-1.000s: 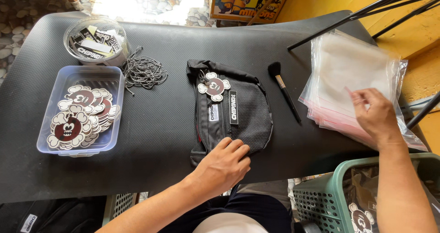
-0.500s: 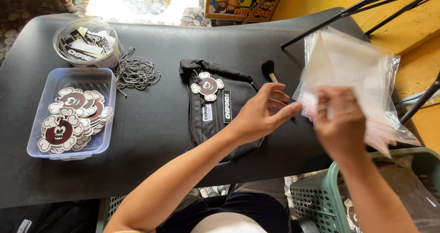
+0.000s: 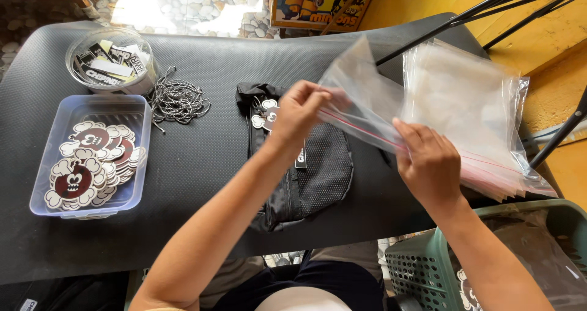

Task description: The person attaches a decorative charm to a small black bag, then uses a brush to clean the bag's surface. Finally, the person places the bag into a clear plastic zip-lock bag and seals it.

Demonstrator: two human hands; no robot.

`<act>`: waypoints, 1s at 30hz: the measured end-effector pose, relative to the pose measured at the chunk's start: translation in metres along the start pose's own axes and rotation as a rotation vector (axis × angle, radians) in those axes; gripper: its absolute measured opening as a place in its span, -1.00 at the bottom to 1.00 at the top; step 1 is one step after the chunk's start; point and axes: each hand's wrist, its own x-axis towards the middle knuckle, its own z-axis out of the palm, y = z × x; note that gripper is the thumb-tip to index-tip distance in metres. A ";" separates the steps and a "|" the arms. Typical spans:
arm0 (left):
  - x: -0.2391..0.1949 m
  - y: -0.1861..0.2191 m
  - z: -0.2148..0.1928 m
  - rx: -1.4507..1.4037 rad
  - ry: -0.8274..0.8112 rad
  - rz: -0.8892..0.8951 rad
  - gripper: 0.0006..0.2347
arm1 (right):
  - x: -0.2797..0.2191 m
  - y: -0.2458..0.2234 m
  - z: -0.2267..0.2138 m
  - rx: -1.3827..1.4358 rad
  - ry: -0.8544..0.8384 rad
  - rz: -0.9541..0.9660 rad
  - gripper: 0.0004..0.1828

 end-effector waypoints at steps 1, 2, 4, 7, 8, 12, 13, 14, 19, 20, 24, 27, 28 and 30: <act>0.003 0.013 -0.008 0.002 -0.001 0.003 -0.92 | 0.012 -0.001 0.008 0.000 0.003 0.001 -0.58; 0.005 0.026 -0.016 -0.013 0.025 0.052 -0.92 | 0.023 -0.002 0.016 0.017 0.057 -0.028 -0.50; 0.008 0.052 -0.030 -0.025 0.054 0.106 -0.93 | 0.044 -0.007 0.033 0.037 0.116 -0.058 -0.43; 0.016 0.077 -0.058 -0.052 0.180 0.148 -0.94 | 0.075 -0.021 0.063 0.173 0.184 -0.054 -0.52; 0.023 0.075 -0.075 -0.027 0.241 0.113 -0.87 | 0.081 -0.025 0.072 0.166 0.178 -0.034 -0.59; 0.046 0.066 -0.120 0.059 0.342 0.032 -0.80 | 0.101 -0.048 0.098 0.266 0.012 0.243 -0.68; 0.049 0.066 -0.122 0.060 0.337 0.031 -0.80 | 0.111 -0.053 0.091 0.263 0.013 0.247 -0.68; 0.052 0.066 -0.124 0.048 0.328 -0.032 -0.82 | 0.120 -0.058 0.085 0.659 -0.194 0.498 -0.62; 0.079 0.048 -0.136 -0.059 0.292 -0.115 -0.81 | 0.138 -0.063 0.130 1.520 -0.111 0.867 -0.60; 0.084 0.042 -0.138 -0.056 0.230 0.086 -0.88 | 0.138 -0.059 0.128 1.379 0.063 0.579 -0.57; 0.074 0.054 -0.131 0.145 -0.055 0.440 -0.86 | 0.136 -0.047 0.128 1.204 0.165 0.199 -0.32; 0.099 0.017 -0.168 0.374 0.140 0.370 -0.89 | 0.123 -0.045 0.137 1.512 -0.026 0.484 -0.25; 0.103 0.010 -0.174 0.377 0.138 0.376 -0.89 | 0.117 -0.044 0.146 1.515 -0.020 0.480 -0.25; 0.106 -0.007 -0.187 0.493 0.086 0.356 -0.92 | 0.102 -0.042 0.164 1.863 -0.083 0.665 -0.09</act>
